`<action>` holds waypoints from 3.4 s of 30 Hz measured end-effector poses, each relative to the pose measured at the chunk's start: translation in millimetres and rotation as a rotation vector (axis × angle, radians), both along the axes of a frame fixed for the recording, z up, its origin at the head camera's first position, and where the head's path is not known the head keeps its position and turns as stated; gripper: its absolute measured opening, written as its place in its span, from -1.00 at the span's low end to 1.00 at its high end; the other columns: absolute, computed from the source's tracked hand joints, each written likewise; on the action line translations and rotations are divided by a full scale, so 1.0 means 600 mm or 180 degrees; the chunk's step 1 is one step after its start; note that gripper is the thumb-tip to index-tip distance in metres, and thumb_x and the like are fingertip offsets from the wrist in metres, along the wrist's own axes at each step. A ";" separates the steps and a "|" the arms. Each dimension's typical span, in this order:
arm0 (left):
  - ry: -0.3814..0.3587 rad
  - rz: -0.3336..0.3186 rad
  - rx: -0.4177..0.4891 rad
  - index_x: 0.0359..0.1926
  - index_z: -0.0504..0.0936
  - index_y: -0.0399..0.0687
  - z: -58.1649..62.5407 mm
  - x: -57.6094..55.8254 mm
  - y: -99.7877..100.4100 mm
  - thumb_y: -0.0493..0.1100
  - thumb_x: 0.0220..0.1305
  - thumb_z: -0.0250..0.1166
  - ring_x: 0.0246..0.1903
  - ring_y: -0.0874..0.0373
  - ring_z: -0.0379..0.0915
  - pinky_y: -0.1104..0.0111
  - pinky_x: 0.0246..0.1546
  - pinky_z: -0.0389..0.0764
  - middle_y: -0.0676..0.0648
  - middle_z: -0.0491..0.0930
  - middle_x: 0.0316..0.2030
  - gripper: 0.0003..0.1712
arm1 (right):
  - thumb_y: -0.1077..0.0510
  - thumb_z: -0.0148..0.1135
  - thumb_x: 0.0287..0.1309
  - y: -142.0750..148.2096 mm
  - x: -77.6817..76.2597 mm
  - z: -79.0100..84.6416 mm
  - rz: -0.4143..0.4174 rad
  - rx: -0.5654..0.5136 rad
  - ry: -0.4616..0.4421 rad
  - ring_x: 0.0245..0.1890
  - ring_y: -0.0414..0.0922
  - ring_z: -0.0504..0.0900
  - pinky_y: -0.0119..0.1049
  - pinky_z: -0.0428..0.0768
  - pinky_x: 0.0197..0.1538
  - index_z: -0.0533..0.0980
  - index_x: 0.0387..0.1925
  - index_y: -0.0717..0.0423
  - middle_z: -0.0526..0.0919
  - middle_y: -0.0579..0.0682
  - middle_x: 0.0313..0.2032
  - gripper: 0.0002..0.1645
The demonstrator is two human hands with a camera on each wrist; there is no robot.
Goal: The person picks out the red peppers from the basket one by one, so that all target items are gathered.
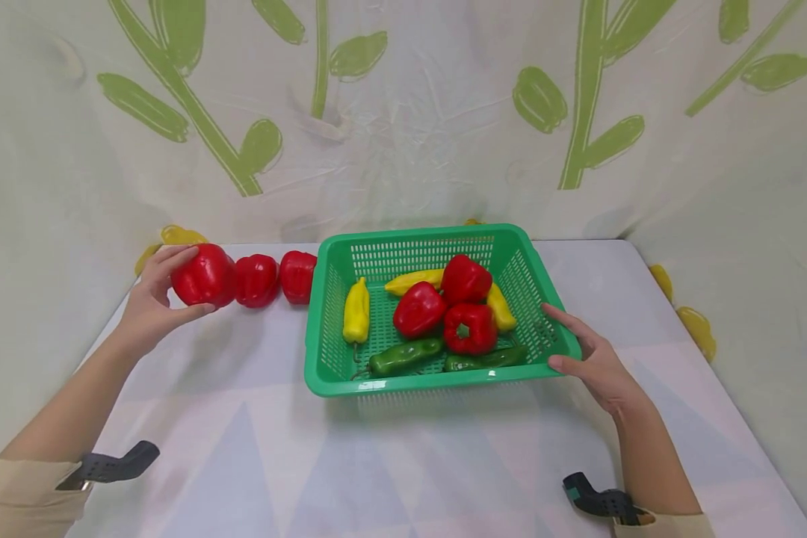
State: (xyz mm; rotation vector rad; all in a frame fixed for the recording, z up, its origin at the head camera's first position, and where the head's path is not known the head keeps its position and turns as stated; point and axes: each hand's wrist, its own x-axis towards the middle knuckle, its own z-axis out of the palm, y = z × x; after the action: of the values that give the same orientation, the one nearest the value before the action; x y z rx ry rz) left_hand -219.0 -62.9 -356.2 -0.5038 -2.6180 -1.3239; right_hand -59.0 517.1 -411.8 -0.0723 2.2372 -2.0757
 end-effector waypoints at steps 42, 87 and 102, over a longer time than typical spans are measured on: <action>-0.0960 0.0011 -0.0487 0.45 -0.09 -0.09 -0.088 -0.089 -0.061 -0.32 -0.02 0.41 0.35 -0.38 -0.18 -0.25 0.03 0.38 -0.37 -0.13 0.37 0.12 | 0.19 0.17 0.22 -0.002 0.001 -0.007 -0.0036 0.0005 0.0019 0.11 -0.38 0.36 -0.56 0.48 0.02 0.14 0.42 -0.16 0.02 -0.11 0.37 -0.23; -0.0798 -0.0022 -0.0498 0.49 -0.14 0.22 -0.030 -0.097 -0.019 -0.07 -0.09 0.52 0.39 -0.27 -0.14 -0.18 0.05 0.42 -0.18 -0.10 0.45 0.25 | 0.21 0.16 0.22 0.001 0.001 -0.003 -0.0056 -0.0030 0.0059 0.12 -0.38 0.32 -0.57 0.48 0.02 0.16 0.41 -0.15 0.00 -0.10 0.38 -0.24; -0.0704 -0.0398 -0.0633 0.48 -0.09 0.20 -0.008 -0.100 0.038 -0.12 -0.07 0.50 0.43 -0.16 -0.25 -0.23 0.08 0.37 -0.15 -0.11 0.46 0.21 | 0.23 0.16 0.22 -0.001 0.002 -0.003 -0.0048 0.0057 0.0098 0.13 -0.38 0.31 -0.59 0.46 0.02 0.15 0.42 -0.14 0.01 -0.14 0.38 -0.23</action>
State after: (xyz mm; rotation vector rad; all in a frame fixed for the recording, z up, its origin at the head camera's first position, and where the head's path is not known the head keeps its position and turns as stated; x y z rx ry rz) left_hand -278.8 -40.0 -361.1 -0.5893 -2.9646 -1.2230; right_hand -57.9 516.3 -413.4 -0.0871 2.2808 -2.0757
